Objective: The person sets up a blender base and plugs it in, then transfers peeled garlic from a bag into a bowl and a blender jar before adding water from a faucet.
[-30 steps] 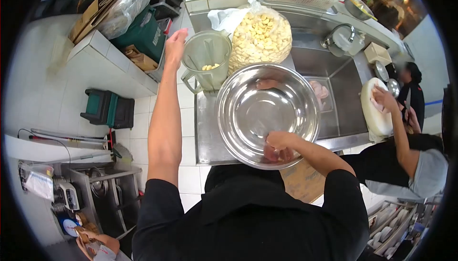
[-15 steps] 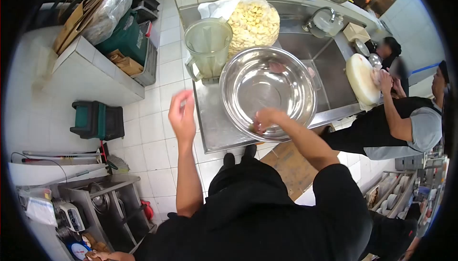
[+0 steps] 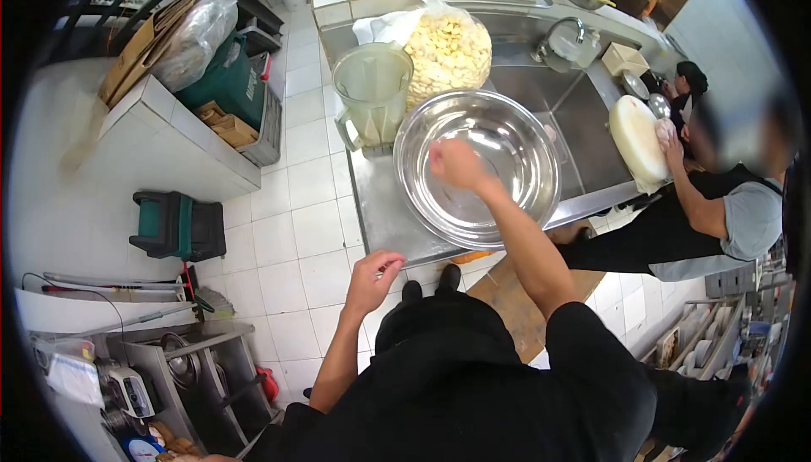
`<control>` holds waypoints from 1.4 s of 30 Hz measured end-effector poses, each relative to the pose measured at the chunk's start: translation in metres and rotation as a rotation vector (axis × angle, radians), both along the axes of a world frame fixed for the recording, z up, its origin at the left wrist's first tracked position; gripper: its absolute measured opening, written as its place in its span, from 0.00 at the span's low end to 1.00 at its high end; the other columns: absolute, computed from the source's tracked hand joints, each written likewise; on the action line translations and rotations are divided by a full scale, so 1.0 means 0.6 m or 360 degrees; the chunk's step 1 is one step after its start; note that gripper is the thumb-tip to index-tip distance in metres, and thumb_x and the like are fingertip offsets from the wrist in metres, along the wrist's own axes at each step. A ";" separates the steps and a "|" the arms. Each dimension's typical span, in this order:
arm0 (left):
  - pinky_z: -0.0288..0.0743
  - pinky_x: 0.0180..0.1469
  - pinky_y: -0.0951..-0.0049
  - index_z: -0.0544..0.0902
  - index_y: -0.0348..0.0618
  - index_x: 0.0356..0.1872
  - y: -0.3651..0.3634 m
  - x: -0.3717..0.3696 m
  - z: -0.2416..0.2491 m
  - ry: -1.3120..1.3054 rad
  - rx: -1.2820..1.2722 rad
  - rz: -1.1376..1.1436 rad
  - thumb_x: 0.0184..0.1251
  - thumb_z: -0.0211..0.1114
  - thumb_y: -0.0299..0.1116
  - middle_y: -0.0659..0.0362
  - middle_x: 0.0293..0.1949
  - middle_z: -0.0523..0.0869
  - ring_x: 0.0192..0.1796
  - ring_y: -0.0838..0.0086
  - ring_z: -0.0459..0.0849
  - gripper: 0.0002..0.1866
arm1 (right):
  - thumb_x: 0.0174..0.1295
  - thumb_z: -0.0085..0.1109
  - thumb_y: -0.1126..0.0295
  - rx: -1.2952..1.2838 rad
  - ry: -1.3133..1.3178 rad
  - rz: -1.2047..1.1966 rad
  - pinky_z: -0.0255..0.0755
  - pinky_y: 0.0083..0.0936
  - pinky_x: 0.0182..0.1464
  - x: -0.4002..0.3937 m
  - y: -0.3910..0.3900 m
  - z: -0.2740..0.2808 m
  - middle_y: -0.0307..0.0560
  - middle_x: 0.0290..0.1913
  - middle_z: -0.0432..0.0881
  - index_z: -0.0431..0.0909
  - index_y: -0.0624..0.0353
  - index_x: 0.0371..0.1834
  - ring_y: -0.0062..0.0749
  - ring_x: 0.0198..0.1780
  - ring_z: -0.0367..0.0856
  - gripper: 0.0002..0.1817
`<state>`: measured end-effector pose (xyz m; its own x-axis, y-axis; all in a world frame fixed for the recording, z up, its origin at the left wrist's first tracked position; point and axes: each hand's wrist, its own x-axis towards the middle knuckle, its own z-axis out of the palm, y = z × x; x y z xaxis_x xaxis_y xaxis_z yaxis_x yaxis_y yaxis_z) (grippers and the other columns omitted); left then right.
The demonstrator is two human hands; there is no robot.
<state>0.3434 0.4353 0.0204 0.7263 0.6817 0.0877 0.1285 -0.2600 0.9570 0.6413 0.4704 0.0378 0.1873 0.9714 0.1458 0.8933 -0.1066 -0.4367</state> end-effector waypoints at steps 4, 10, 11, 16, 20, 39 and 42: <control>0.74 0.38 0.73 0.83 0.35 0.37 -0.011 0.046 0.015 0.0003 -0.0077 -0.0144 0.64 0.60 0.26 0.54 0.32 0.84 0.33 0.68 0.81 0.06 | 0.50 0.58 0.70 0.1366 0.0111 0.0295 0.67 0.38 0.37 -0.036 0.093 0.236 0.49 0.28 0.73 0.75 0.59 0.30 0.45 0.34 0.72 0.06; 0.73 0.37 0.72 0.83 0.38 0.38 -0.066 0.130 0.022 0.0032 0.0049 -0.0824 0.62 0.61 0.27 0.53 0.34 0.83 0.33 0.67 0.80 0.07 | 0.49 0.59 0.73 0.0983 0.0059 0.0119 0.70 0.38 0.53 -0.003 0.114 0.222 0.52 0.45 0.78 0.81 0.57 0.41 0.48 0.51 0.75 0.14; 0.73 0.37 0.71 0.83 0.38 0.39 -0.077 0.135 0.021 0.0039 0.0040 -0.0958 0.62 0.62 0.28 0.54 0.35 0.83 0.34 0.67 0.80 0.07 | 0.48 0.59 0.75 0.1141 0.0186 0.0085 0.70 0.38 0.54 -0.005 0.059 0.226 0.51 0.48 0.77 0.81 0.57 0.41 0.48 0.53 0.74 0.14; 0.74 0.42 0.69 0.83 0.39 0.41 -0.139 0.153 -0.022 0.0319 -0.0078 -0.1417 0.63 0.62 0.33 0.53 0.37 0.83 0.36 0.64 0.81 0.10 | 0.44 0.57 0.85 0.1181 0.0392 -0.0607 0.72 0.30 0.52 -0.020 -0.314 0.154 0.51 0.60 0.70 0.81 0.55 0.41 0.41 0.55 0.73 0.19; 0.76 0.46 0.69 0.82 0.40 0.46 -0.205 0.224 -0.064 0.0596 0.0058 -0.2042 0.63 0.63 0.35 0.53 0.43 0.83 0.43 0.66 0.83 0.13 | 0.42 0.55 0.87 0.0520 0.0905 -0.1395 0.73 0.27 0.42 -0.042 -0.618 -0.001 0.51 0.62 0.67 0.81 0.56 0.42 0.34 0.40 0.76 0.22; 0.76 0.34 0.62 0.80 0.52 0.49 -0.526 0.625 -0.427 0.2332 -0.0090 -0.1817 0.63 0.50 0.32 0.63 0.39 0.82 0.36 0.68 0.81 0.15 | 0.45 0.62 0.83 0.0910 0.2531 -0.2609 0.74 0.24 0.28 -0.015 -1.277 -0.471 0.41 0.26 0.80 0.79 0.61 0.33 0.27 0.28 0.80 0.11; 0.75 0.32 0.59 0.84 0.50 0.42 -0.577 0.629 -0.448 0.2035 0.0319 -0.2278 0.62 0.53 0.33 0.61 0.34 0.83 0.34 0.67 0.81 0.13 | 0.44 0.64 0.81 0.0672 0.2075 -0.2747 0.73 0.25 0.28 0.110 -1.337 -0.500 0.40 0.25 0.79 0.80 0.59 0.30 0.27 0.28 0.80 0.09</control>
